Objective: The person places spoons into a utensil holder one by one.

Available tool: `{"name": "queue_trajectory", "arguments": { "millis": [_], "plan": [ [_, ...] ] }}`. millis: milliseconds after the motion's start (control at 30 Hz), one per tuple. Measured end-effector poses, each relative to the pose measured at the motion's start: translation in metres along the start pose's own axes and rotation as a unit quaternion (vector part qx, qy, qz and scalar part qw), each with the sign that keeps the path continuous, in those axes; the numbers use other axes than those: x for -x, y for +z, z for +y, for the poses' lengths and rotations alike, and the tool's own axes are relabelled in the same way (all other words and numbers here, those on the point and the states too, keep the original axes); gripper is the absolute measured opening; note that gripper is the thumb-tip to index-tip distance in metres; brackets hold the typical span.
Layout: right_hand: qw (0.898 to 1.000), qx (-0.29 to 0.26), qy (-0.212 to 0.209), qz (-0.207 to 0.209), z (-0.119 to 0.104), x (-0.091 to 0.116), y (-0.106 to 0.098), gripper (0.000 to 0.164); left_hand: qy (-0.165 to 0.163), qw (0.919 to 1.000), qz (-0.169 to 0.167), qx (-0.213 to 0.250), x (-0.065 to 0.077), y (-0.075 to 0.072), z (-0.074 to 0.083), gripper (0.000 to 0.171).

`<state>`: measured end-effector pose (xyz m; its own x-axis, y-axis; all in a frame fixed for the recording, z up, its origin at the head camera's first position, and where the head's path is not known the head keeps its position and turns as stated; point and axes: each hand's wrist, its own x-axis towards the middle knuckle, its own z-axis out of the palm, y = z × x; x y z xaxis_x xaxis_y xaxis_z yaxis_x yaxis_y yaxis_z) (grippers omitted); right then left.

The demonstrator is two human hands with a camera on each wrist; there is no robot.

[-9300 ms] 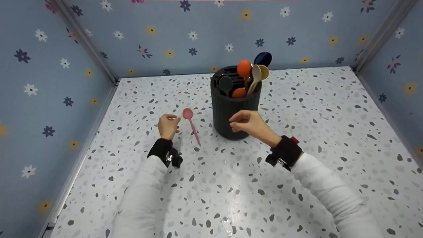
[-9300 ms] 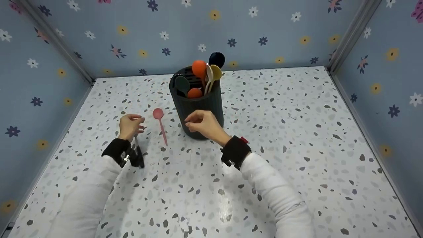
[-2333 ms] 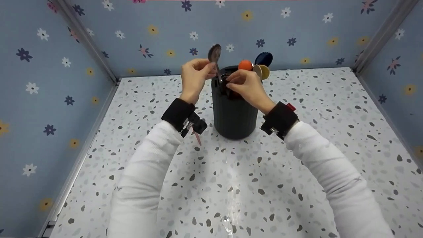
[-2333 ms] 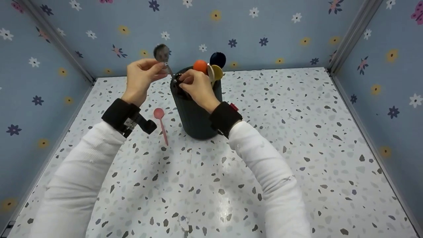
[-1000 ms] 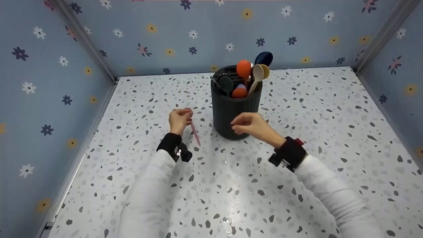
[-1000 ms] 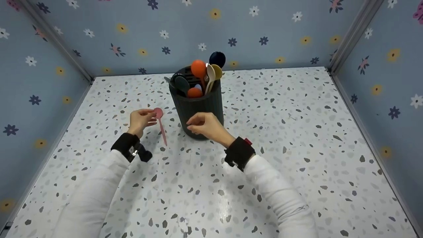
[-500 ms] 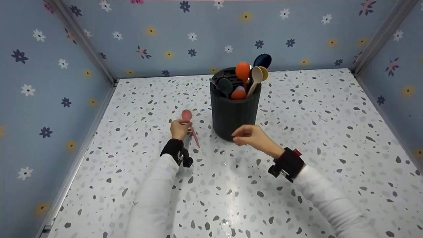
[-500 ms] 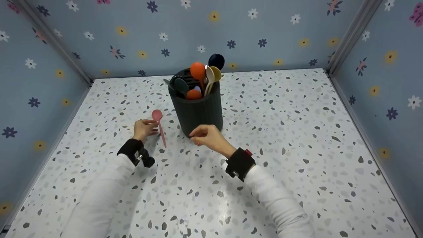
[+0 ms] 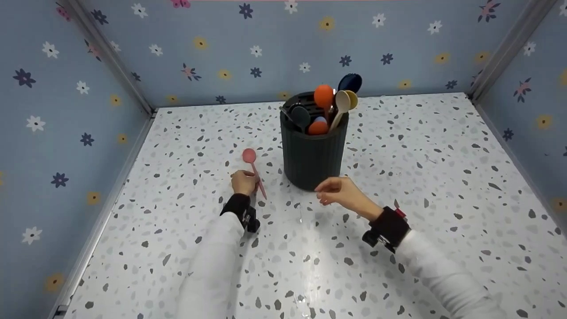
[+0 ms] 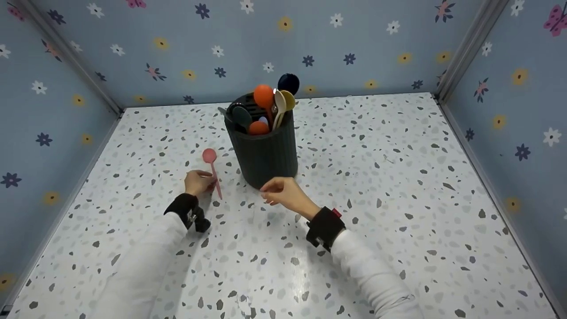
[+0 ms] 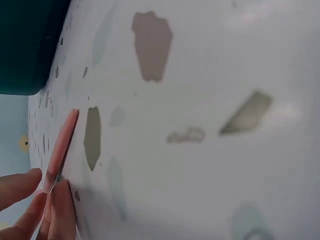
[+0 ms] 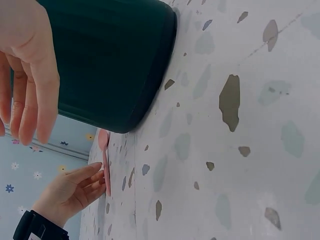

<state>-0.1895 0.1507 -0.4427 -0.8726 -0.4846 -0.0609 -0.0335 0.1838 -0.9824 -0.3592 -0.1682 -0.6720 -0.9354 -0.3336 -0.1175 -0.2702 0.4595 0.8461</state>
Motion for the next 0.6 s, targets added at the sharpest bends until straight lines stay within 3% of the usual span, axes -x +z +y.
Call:
{"name": "queue_trajectory", "arguments": {
  "millis": [67,167,233,300,400,467,500,600],
  "plan": [
    [1.0,-0.004,0.003,0.0,0.002,0.001,0.0,0.03,0.003,0.9999,0.005,-0.01,-0.045,0.029,-0.05,0.031],
    [1.0,-0.006,0.009,0.0,0.003,0.003,-0.001,0.029,-0.026,0.9995,-0.016,0.004,0.01,-0.004,0.009,0.027],
    [1.0,-0.008,0.01,0.002,0.004,0.004,-0.002,0.03,-0.024,0.9996,-0.012,0.009,0.039,-0.019,0.041,0.019],
    [1.0,-0.008,0.011,0.003,0.005,0.004,-0.002,0.032,-0.015,0.9998,-0.013,0.003,0.083,-0.045,0.089,0.01],
    [1.0,-0.011,0.011,0.002,0.006,0.003,-0.001,0.034,0.011,0.9996,-0.005,-0.025,0.043,-0.023,0.047,0.014],
    [1.0,-0.012,0.013,0.001,0.006,0.003,0.0,0.034,0.014,0.9994,-0.008,-0.03,0.04,-0.022,0.043,0.016],
    [1.0,-0.013,0.014,0.001,0.007,0.002,0.001,0.033,-0.005,0.9988,-0.02,-0.044,0.041,-0.024,0.046,0.017],
    [1.0,-0.013,0.021,0.001,0.009,0.002,0.003,0.032,-0.016,0.998,-0.013,-0.06,0.037,-0.019,0.043,0.017]
  ]
}}
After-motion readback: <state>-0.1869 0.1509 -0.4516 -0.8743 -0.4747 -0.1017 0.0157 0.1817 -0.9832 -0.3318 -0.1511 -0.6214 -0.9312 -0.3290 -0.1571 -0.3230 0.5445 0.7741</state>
